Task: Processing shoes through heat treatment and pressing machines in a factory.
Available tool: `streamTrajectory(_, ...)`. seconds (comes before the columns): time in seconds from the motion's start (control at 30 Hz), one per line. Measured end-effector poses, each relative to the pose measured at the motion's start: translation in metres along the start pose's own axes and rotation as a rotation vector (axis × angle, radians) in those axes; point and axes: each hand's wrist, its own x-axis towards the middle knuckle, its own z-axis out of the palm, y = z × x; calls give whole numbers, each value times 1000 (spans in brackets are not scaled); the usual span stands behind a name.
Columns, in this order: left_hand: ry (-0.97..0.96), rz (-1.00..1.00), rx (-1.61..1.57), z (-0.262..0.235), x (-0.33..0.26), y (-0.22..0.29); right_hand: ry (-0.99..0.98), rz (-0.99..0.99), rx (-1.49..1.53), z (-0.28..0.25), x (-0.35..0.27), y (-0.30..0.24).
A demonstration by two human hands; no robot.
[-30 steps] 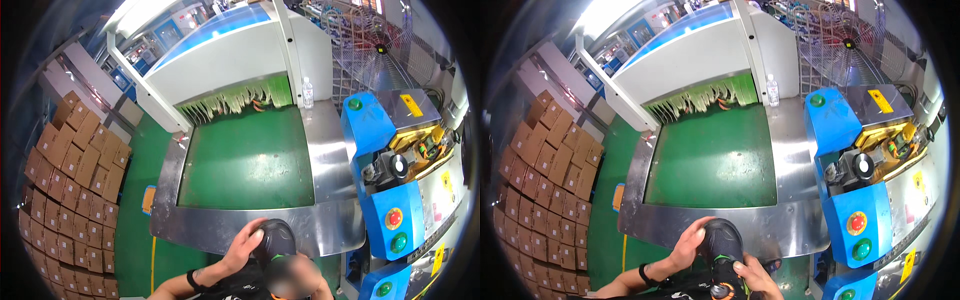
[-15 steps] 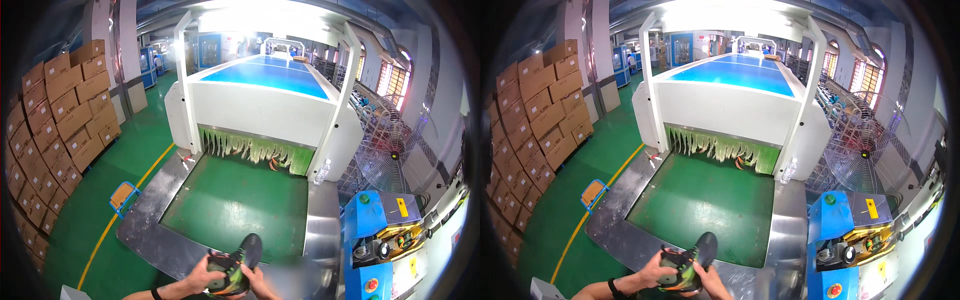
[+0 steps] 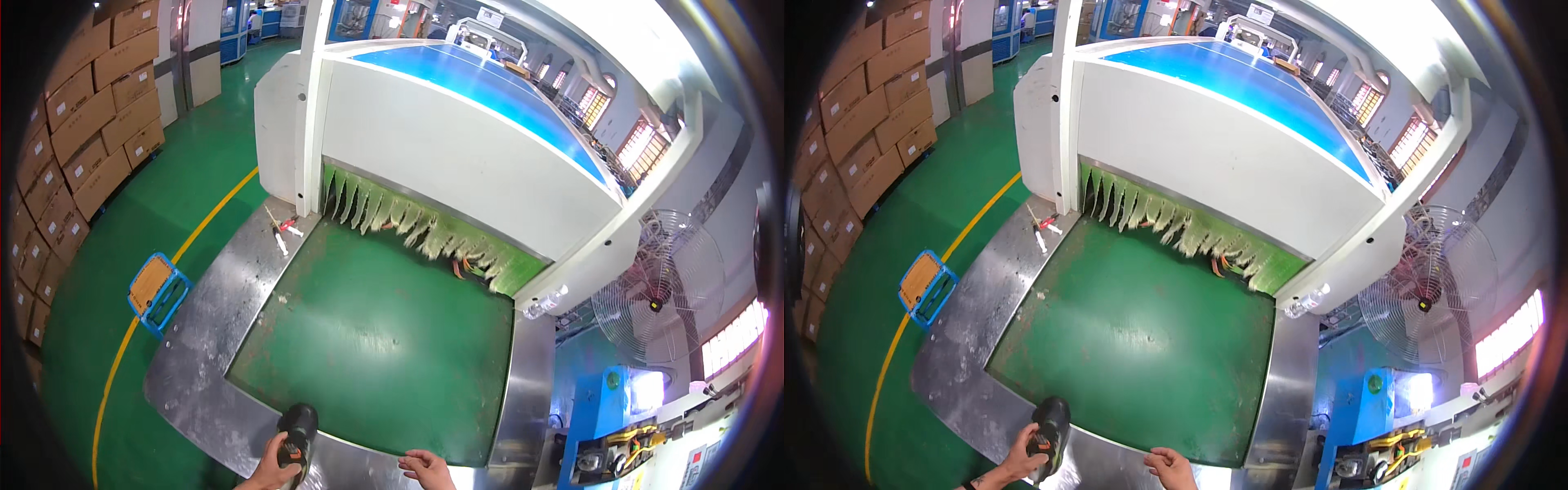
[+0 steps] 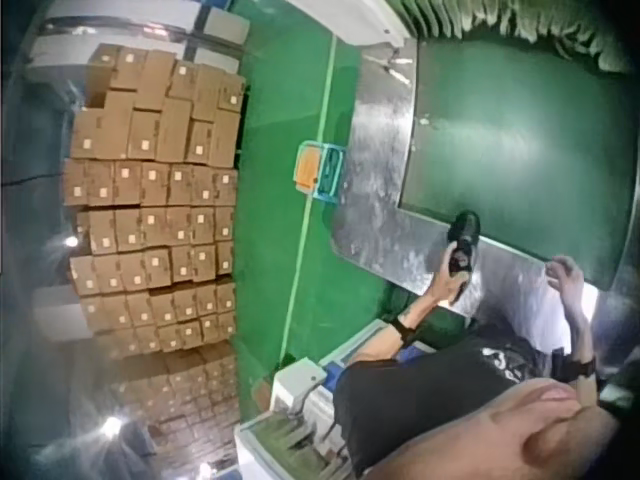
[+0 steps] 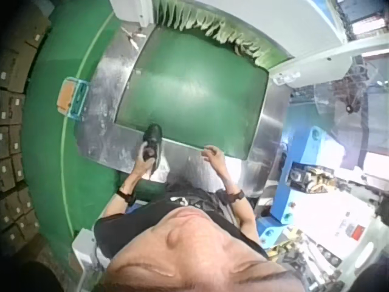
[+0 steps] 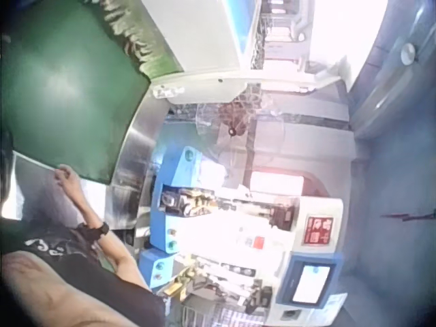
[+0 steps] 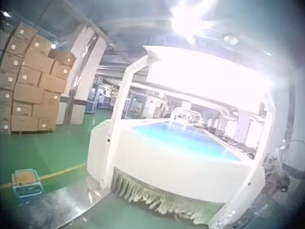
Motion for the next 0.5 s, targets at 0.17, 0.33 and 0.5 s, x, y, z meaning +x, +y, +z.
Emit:
streamTrajectory(0.17, 174, 389, 423, -26, 148, 65, -83, -149, -320, 27, 125, -80)
streamTrajectory(0.33, 192, 612, 978, -41, 305, 37, -1, -744, -752, 77, 294, -197)
streamTrajectory(0.5, 166, 611, 886, -48, 345, 19, 439, -1472, -1973, 37, 507, -334)
